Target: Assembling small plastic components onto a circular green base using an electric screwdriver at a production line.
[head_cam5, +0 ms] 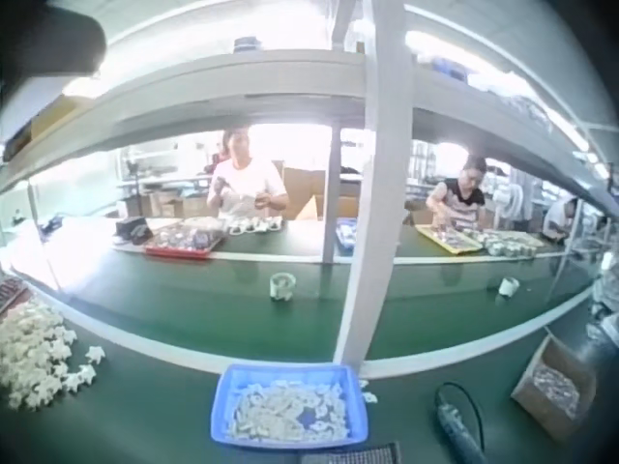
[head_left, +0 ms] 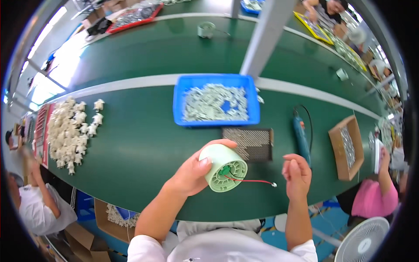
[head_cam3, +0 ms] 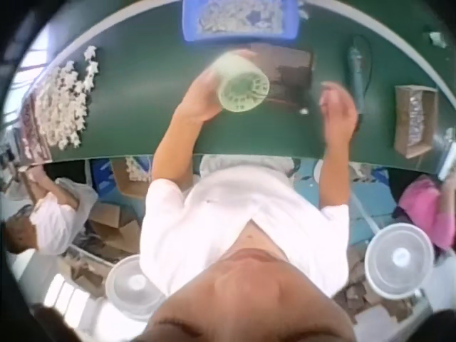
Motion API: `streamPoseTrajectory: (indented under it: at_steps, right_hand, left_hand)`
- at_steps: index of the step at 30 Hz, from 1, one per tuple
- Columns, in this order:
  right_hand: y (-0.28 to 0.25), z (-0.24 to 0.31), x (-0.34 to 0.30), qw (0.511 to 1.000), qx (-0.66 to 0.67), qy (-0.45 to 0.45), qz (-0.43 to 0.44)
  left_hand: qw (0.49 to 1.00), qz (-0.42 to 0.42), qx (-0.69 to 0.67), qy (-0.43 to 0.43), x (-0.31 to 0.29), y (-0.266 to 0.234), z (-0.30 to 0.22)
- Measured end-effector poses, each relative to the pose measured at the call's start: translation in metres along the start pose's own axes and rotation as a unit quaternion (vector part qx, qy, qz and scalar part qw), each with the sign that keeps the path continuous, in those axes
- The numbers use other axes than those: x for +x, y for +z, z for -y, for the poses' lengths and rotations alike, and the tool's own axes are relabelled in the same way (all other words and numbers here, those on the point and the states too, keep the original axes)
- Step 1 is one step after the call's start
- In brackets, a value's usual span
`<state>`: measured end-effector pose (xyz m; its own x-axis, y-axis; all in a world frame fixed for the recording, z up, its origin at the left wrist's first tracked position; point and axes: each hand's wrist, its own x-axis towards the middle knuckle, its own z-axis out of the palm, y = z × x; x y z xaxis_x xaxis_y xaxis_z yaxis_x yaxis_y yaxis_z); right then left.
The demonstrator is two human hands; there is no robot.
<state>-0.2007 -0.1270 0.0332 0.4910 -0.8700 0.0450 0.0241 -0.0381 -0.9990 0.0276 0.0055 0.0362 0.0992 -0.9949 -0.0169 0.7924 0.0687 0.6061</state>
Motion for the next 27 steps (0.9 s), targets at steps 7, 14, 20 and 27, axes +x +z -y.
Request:
streamPoseTrajectory:
  at_steps: [7, 14, 20, 27]
  right_hand:
    - [0.005, 0.046, -0.022, 0.956, -0.143, 0.039, 0.253]
    - [0.019, 0.035, -0.043, 0.961, 0.020, 0.176, 0.211]
    - [0.046, 0.020, -0.046, 0.995, -0.046, 0.002, 0.086]
    - [0.054, -0.003, -0.048, 0.996, -0.037, -0.045, 0.061]
  left_hand:
    - [0.997, -0.004, 0.010, -0.077, 0.000, -0.002, 0.028]
    - [0.995, -0.022, 0.031, -0.089, -0.002, -0.010, 0.036]
    - [0.992, -0.032, 0.029, -0.120, -0.003, -0.007, 0.038]
    - [0.989, -0.036, 0.045, -0.135, -0.003, -0.004, 0.038]
